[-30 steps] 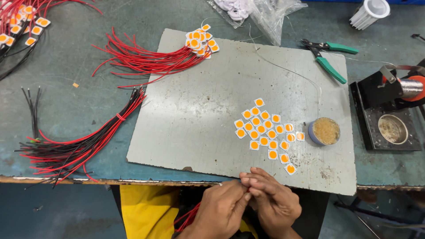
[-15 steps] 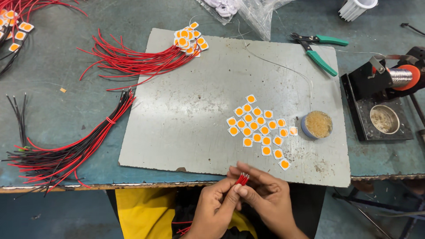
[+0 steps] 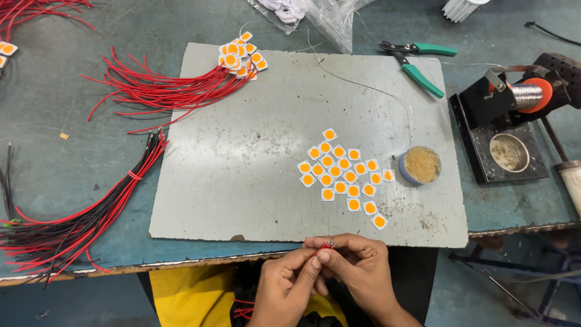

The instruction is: The person solders red wires to small square LED modules arranged on a work surface. They use a soldering iron and solder wire to attach wires to the LED contacts, then trim excess wire with pliers and apply flux to wire ends before continuing the soldering process.

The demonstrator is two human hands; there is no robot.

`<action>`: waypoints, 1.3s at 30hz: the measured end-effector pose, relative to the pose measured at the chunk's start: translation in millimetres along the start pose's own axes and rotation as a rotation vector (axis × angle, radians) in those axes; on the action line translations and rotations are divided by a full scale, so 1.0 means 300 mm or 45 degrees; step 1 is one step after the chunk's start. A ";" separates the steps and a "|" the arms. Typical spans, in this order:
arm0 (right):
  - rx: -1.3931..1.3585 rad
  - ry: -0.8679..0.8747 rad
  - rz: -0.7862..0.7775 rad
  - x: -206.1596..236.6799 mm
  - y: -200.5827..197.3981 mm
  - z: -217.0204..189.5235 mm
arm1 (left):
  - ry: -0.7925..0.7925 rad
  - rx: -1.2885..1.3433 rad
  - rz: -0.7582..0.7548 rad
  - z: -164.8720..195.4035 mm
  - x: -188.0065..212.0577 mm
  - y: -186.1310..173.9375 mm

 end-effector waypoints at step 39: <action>0.131 -0.089 0.019 0.006 -0.029 0.023 | -0.006 0.311 0.077 -0.084 0.012 -0.009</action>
Point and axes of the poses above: each hand's wrist, its own x-axis away from the middle knuckle, its own y-axis out of the palm, z = x × y, the point moved 7 cm from there along -x, towards the middle knuckle, and after that the axes turned 1 degree about y, right-handed, at the moved point
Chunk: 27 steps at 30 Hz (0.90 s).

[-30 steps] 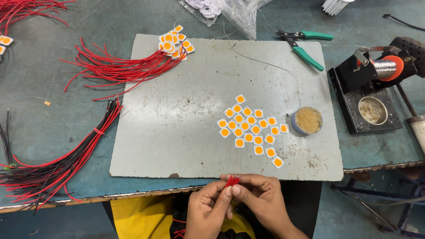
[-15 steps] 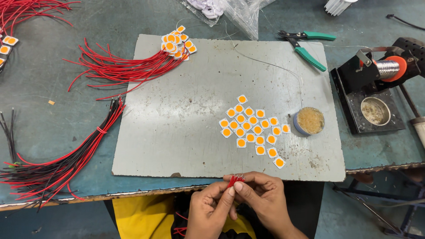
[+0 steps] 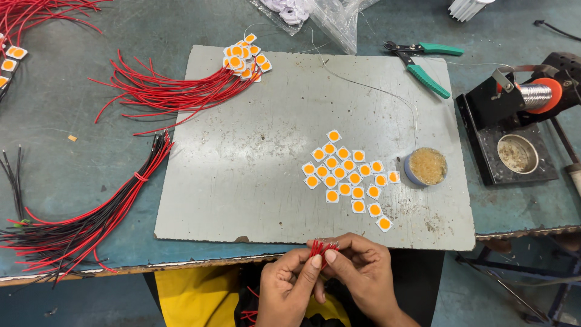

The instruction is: The person solders red wires to small square LED modules arranged on a work surface. They use a soldering iron and solder wire to attach wires to the LED contacts, then trim excess wire with pliers and apply flux to wire ends before continuing the soldering process.

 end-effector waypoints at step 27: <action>0.003 -0.051 0.177 0.009 0.002 -0.004 | -0.040 -0.384 -0.039 0.059 -0.013 0.016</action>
Point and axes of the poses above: each hand's wrist, its own x-axis away from the middle knuckle, its own y-axis out of the palm, z = x × y, the point moved 7 cm from there along -x, towards the middle knuckle, and after that the axes turned 1 degree about y, right-handed, at the moved point
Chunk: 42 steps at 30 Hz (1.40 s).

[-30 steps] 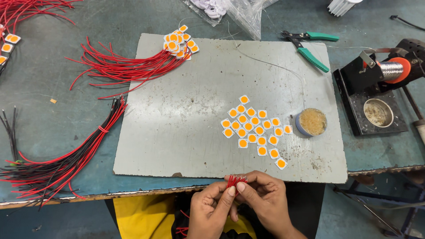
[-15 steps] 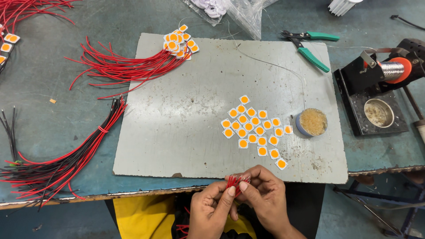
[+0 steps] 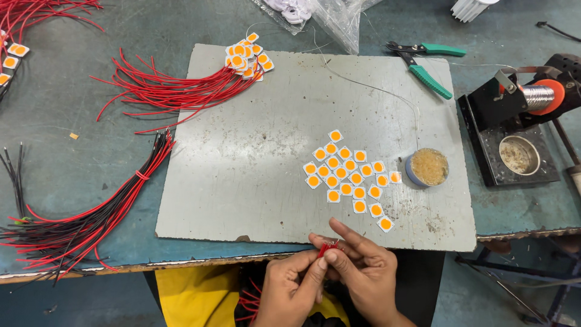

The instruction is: The person solders red wires to small square LED modules arranged on a work surface. They use a soldering iron and solder wire to attach wires to the LED contacts, then trim excess wire with pliers and apply flux to wire ends before continuing the soldering process.

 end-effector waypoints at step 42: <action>1.473 -0.687 0.285 -0.211 -0.396 -0.453 | 0.161 -0.241 -0.277 0.122 0.013 0.010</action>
Point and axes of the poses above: each hand's wrist, its own x-axis away from the middle knuckle, its own y-axis out of the palm, z = x × y, the point moved 7 cm from there along -x, towards the middle knuckle, and after that the axes turned 1 degree about y, right-handed, at the moved point
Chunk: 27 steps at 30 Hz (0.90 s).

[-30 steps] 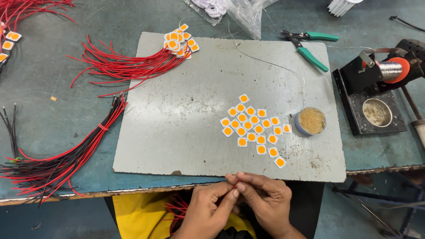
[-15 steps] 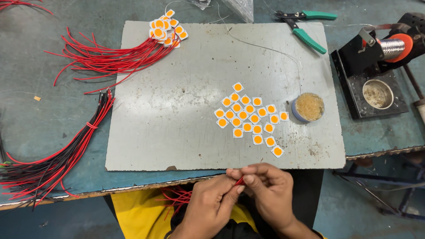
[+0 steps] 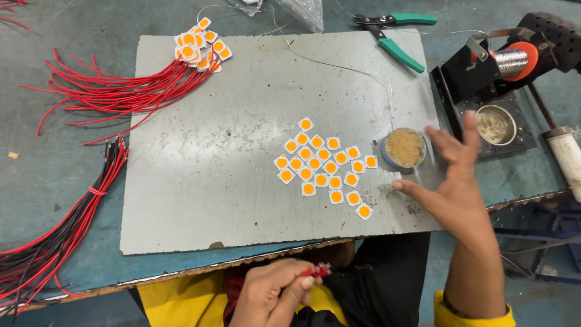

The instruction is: The person solders red wires to small square LED modules arranged on a work surface. They use a soldering iron and solder wire to attach wires to the LED contacts, then trim excess wire with pliers and apply flux to wire ends before continuing the soldering process.

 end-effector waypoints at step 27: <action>-0.630 -0.546 -0.054 0.313 0.175 -0.253 | -0.090 0.001 0.003 -0.033 0.017 0.040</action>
Point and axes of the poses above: each hand's wrist, its own x-axis away from the middle knuckle, its own y-axis out of the palm, z = x × y, the point moved 7 cm from there along -x, towards the middle knuckle, and after that the axes turned 1 degree about y, right-handed, at the moved point
